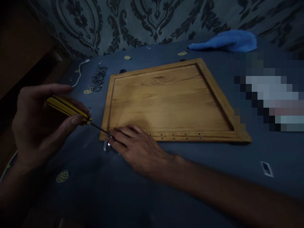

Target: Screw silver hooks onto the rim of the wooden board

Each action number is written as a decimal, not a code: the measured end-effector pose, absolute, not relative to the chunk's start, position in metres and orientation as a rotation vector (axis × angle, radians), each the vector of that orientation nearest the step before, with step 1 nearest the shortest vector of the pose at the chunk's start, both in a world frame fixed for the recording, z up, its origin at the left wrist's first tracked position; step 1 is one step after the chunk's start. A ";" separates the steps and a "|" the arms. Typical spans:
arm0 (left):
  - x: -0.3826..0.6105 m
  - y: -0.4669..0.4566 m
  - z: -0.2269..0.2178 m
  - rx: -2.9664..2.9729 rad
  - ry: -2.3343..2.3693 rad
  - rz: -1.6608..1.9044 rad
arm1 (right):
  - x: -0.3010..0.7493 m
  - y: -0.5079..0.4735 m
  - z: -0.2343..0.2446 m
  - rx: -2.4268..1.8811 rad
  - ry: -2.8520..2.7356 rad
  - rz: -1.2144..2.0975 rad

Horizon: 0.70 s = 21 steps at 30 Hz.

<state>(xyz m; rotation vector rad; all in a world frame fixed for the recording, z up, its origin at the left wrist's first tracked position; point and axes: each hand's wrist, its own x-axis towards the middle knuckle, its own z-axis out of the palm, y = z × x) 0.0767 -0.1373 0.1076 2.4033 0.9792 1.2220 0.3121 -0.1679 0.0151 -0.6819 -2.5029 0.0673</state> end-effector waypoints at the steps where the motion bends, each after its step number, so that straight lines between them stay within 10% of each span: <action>1: 0.076 -0.137 0.106 2.404 0.971 1.221 | 0.312 -0.168 0.015 -0.687 -2.506 0.071; 21: 0.080 -0.139 0.110 2.548 0.971 1.276 | 0.313 -0.168 0.015 -0.678 -2.503 0.108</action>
